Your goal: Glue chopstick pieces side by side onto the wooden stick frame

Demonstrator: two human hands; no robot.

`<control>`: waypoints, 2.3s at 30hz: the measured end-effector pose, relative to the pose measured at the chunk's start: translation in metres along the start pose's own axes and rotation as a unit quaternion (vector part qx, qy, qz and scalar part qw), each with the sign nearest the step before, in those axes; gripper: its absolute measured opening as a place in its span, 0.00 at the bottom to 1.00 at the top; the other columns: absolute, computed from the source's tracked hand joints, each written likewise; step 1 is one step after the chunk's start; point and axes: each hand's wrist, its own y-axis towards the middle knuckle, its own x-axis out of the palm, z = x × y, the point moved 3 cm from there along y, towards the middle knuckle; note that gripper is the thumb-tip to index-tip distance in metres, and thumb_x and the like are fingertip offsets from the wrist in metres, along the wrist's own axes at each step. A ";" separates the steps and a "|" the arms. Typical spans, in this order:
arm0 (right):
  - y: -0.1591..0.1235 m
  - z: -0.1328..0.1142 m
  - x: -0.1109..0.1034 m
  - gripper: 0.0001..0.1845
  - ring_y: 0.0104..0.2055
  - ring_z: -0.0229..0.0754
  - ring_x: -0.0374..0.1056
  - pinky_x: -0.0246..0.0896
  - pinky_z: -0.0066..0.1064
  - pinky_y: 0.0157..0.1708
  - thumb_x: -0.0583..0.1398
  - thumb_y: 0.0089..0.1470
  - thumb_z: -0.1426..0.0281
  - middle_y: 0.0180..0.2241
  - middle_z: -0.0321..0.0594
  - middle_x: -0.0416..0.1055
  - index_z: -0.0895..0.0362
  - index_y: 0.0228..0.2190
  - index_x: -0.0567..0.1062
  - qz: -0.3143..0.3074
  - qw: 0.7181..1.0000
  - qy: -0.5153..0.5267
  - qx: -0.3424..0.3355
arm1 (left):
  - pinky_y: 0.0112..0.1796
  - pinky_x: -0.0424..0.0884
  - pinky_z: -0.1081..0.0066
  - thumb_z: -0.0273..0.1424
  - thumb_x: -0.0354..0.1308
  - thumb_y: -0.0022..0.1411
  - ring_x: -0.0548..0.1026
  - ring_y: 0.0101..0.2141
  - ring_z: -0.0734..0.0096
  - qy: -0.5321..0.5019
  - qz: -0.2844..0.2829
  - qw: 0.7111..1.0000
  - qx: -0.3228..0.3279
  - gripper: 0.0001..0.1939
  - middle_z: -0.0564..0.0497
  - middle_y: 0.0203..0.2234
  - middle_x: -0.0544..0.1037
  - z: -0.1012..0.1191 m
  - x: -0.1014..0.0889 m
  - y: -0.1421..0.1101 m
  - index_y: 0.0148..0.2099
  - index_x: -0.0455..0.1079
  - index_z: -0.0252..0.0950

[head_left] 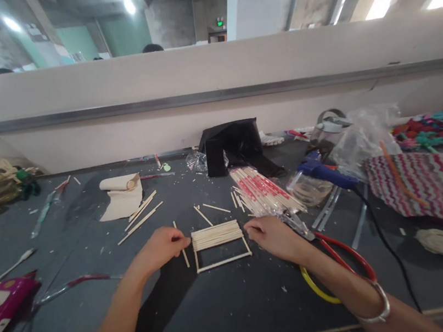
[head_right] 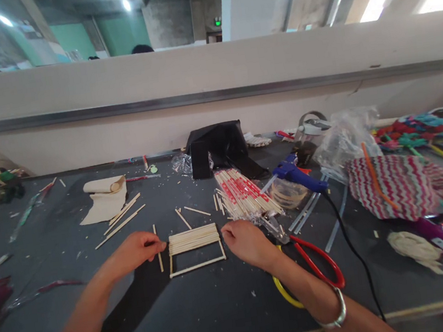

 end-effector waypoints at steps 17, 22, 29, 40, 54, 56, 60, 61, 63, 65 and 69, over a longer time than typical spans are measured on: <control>0.002 0.001 0.008 0.13 0.25 0.37 0.64 0.51 0.25 0.25 0.50 0.50 0.75 0.20 0.35 0.69 0.57 0.23 0.74 -0.011 0.999 0.052 -0.002 | 0.24 0.55 0.74 0.43 0.53 0.52 0.66 0.22 0.72 0.004 -0.003 1.000 0.022 0.17 0.52 0.19 0.73 0.004 0.013 0.005 0.28 0.74 0.34; 0.007 0.009 0.010 0.15 0.26 0.38 0.66 0.55 0.26 0.27 0.50 0.52 0.74 0.23 0.36 0.72 0.57 0.29 0.77 0.020 0.998 0.066 0.006 | 0.25 0.55 0.74 0.44 0.50 0.55 0.66 0.22 0.72 -0.001 0.030 0.999 0.017 0.19 0.54 0.17 0.71 0.001 0.005 0.006 0.26 0.73 0.35; 0.005 0.007 0.005 0.14 0.28 0.39 0.67 0.56 0.27 0.29 0.51 0.52 0.73 0.24 0.37 0.73 0.57 0.25 0.76 0.032 0.998 0.063 0.002 | 0.26 0.55 0.73 0.46 0.50 0.56 0.66 0.22 0.72 0.055 0.065 0.996 0.014 0.21 0.54 0.16 0.69 -0.004 -0.003 0.007 0.24 0.69 0.35; 0.003 0.008 0.005 0.11 0.27 0.38 0.65 0.52 0.27 0.27 0.53 0.55 0.67 0.23 0.36 0.69 0.57 0.24 0.69 0.057 0.997 0.043 0.014 | 0.25 0.53 0.74 0.43 0.55 0.52 0.62 0.22 0.74 0.035 0.061 0.997 0.041 0.17 0.57 0.18 0.66 0.001 0.002 0.005 0.22 0.64 0.36; 0.014 0.009 -0.009 0.09 0.34 0.39 0.68 0.58 0.28 0.36 0.52 0.56 0.73 0.33 0.40 0.72 0.58 0.37 0.72 0.088 0.996 -0.024 -0.010 | 0.51 0.59 0.57 0.41 0.58 0.56 0.63 0.52 0.55 0.047 0.151 0.970 0.183 0.33 0.45 0.51 0.68 0.019 0.013 0.003 0.62 0.55 0.43; 0.020 0.006 -0.012 0.13 0.39 0.41 0.69 0.59 0.29 0.40 0.54 0.55 0.74 0.37 0.42 0.73 0.58 0.41 0.73 0.071 0.996 -0.044 -0.021 | 0.51 0.58 0.54 0.40 0.59 0.55 0.61 0.53 0.53 0.068 0.126 0.973 0.182 0.36 0.44 0.52 0.68 0.019 0.019 0.004 0.64 0.52 0.44; 0.034 -0.003 -0.011 0.13 0.43 0.44 0.68 0.58 0.31 0.42 0.57 0.54 0.73 0.40 0.44 0.73 0.55 0.42 0.75 0.054 0.994 -0.085 -0.035 | 0.50 0.58 0.54 0.35 0.61 0.54 0.63 0.52 0.53 0.091 0.115 0.970 0.192 0.36 0.45 0.50 0.70 0.020 0.023 0.005 0.63 0.53 0.43; 0.038 -0.004 -0.009 0.11 0.41 0.45 0.68 0.58 0.31 0.41 0.58 0.53 0.73 0.38 0.44 0.73 0.55 0.38 0.76 0.052 0.994 -0.092 -0.035 | 0.50 0.58 0.54 0.35 0.61 0.54 0.64 0.51 0.53 0.097 0.115 0.970 0.191 0.36 0.45 0.49 0.71 0.020 0.023 0.006 0.63 0.53 0.43; 0.043 -0.005 -0.005 0.06 0.38 0.45 0.68 0.57 0.30 0.38 0.58 0.51 0.74 0.33 0.44 0.72 0.57 0.30 0.76 0.054 0.993 -0.096 -0.032 | 0.50 0.58 0.55 0.33 0.60 0.54 0.64 0.51 0.52 0.108 0.117 0.970 0.184 0.35 0.45 0.49 0.71 0.020 0.024 0.007 0.63 0.53 0.43; 0.046 -0.005 -0.003 0.06 0.35 0.44 0.68 0.57 0.30 0.35 0.58 0.52 0.74 0.31 0.44 0.71 0.58 0.25 0.74 0.068 0.994 -0.087 -0.027 | 0.49 0.59 0.56 0.33 0.60 0.54 0.64 0.51 0.52 0.117 0.119 0.970 0.177 0.35 0.45 0.50 0.71 0.019 0.026 0.008 0.63 0.54 0.43; 0.043 0.000 -0.015 0.10 0.34 0.42 0.67 0.56 0.30 0.33 0.52 0.57 0.70 0.31 0.42 0.71 0.57 0.27 0.70 0.130 0.991 -0.030 0.003 | 0.49 0.60 0.55 0.31 0.59 0.54 0.66 0.49 0.53 0.109 0.123 0.972 0.169 0.35 0.45 0.48 0.71 0.018 0.029 0.010 0.63 0.53 0.41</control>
